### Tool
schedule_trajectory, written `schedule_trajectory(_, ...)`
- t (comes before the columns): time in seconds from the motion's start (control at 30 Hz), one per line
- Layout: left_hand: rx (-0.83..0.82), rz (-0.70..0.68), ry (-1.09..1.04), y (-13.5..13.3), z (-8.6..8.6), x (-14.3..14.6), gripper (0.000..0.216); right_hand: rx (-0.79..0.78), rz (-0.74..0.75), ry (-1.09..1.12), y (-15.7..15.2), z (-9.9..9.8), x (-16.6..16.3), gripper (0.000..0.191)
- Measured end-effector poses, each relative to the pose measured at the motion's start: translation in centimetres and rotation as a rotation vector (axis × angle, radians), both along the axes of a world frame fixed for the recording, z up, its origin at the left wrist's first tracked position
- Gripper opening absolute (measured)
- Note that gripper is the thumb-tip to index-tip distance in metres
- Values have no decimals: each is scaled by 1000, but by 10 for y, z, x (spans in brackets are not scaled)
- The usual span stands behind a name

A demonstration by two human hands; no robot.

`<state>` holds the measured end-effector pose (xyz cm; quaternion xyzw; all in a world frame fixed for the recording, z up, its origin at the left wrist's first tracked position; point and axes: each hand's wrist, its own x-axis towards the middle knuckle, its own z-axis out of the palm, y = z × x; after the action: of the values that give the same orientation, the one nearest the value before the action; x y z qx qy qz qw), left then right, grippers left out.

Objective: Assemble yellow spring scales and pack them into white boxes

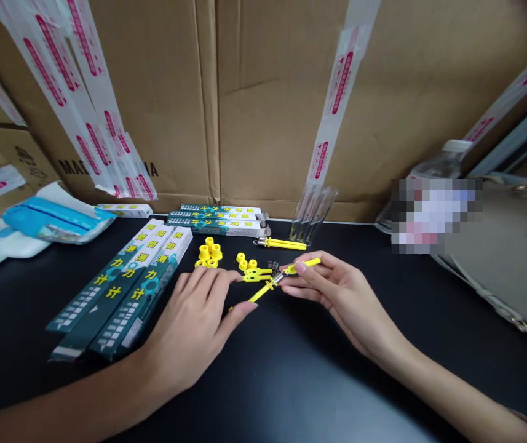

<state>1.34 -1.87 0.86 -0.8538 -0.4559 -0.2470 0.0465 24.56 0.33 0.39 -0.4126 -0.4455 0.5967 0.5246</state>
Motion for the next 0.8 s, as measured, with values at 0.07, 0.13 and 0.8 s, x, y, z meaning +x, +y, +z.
schedule_trajectory(0.07,33,-20,6,-2,0,2,37,25,26,-34,-2,-1,-3,25)
schedule_trajectory(0.13,111,-51,37,-3,0,6,40,61,51,-92,-5,-2,-6,24)
schedule_trajectory(0.8,254,-105,242,2,-14,41,26,174,65,-240,-8,-6,-13,35)
